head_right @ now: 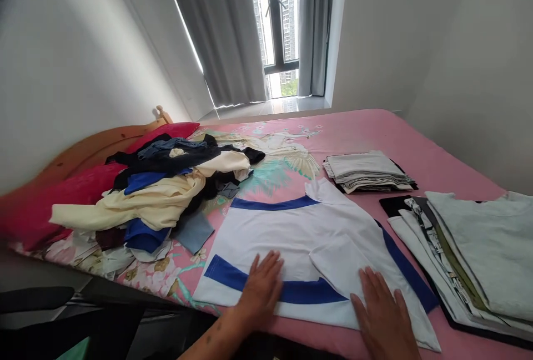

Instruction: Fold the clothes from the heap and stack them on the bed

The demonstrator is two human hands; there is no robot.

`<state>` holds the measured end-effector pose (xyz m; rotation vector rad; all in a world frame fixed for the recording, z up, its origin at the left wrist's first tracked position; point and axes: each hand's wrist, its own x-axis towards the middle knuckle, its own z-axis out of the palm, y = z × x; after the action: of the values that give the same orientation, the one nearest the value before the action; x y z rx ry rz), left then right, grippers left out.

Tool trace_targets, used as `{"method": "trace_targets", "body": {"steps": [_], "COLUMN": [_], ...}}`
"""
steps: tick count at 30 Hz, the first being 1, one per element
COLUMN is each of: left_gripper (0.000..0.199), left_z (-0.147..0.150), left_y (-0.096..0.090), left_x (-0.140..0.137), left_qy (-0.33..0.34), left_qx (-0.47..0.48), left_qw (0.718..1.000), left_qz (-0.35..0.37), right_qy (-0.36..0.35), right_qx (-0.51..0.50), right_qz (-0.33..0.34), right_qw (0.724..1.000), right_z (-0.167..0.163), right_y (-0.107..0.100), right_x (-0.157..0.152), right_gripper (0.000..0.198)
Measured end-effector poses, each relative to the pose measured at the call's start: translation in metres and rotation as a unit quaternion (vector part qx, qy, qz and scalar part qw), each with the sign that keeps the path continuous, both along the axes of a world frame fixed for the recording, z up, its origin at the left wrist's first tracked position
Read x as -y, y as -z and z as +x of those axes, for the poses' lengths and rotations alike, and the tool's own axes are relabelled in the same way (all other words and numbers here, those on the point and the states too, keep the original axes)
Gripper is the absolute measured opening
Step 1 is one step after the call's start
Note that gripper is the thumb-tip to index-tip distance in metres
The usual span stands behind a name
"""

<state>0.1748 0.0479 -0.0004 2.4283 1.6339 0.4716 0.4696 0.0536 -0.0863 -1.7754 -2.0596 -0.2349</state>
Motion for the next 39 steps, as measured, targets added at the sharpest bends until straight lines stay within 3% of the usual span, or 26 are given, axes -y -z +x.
{"method": "trace_targets", "body": {"steps": [4,7,10,17,22,26,30,34,39], "left_gripper": [0.048,0.053,0.054,0.068,0.070,0.067,0.064,0.064,0.057], "left_z": [-0.079,-0.111,-0.114,-0.064,-0.080,-0.116,-0.137,-0.149,-0.164], "left_y": [0.024,0.034,0.033,0.029,0.034,0.032,0.030,0.031,0.041], "left_x": [0.019,0.023,0.021,-0.004,-0.028,-0.057,-0.102,-0.154,-0.204], "left_qy": [-0.099,-0.168,-0.188,-0.026,-0.074,-0.128,-0.166,-0.166,-0.221], "left_qx": [-0.094,-0.130,-0.133,-0.090,-0.090,-0.123,-0.145,-0.141,-0.123], "left_qw": [0.991,0.977,0.973,0.996,0.992,0.980,0.967,0.969,0.964], "left_qz": [-0.018,-0.033,-0.016,-0.015,-0.056,-0.094,-0.126,-0.120,-0.080], "right_qy": [-0.037,-0.040,-0.047,-0.058,0.016,0.001,-0.083,-0.168,-0.152], "right_qx": [-0.002,-0.003,0.000,-0.008,-0.011,0.002,-0.030,-0.056,-0.018], "right_qz": [-0.024,-0.036,-0.044,-0.066,-0.103,-0.111,-0.081,-0.083,-0.072], "right_qw": [0.999,0.999,0.998,0.996,0.994,0.994,0.993,0.981,0.986], "right_z": [-0.031,-0.044,-0.053,-0.084,-0.070,-0.056,-0.065,-0.079,-0.077], "right_y": [-0.010,-0.012,-0.012,-0.015,-0.004,-0.009,-0.034,-0.046,-0.039], "right_x": [-0.001,-0.006,-0.012,-0.044,-0.069,-0.086,-0.127,-0.193,-0.275], "right_gripper": [0.054,0.055,0.057,0.057,0.061,0.057,0.044,0.036,0.040]}}
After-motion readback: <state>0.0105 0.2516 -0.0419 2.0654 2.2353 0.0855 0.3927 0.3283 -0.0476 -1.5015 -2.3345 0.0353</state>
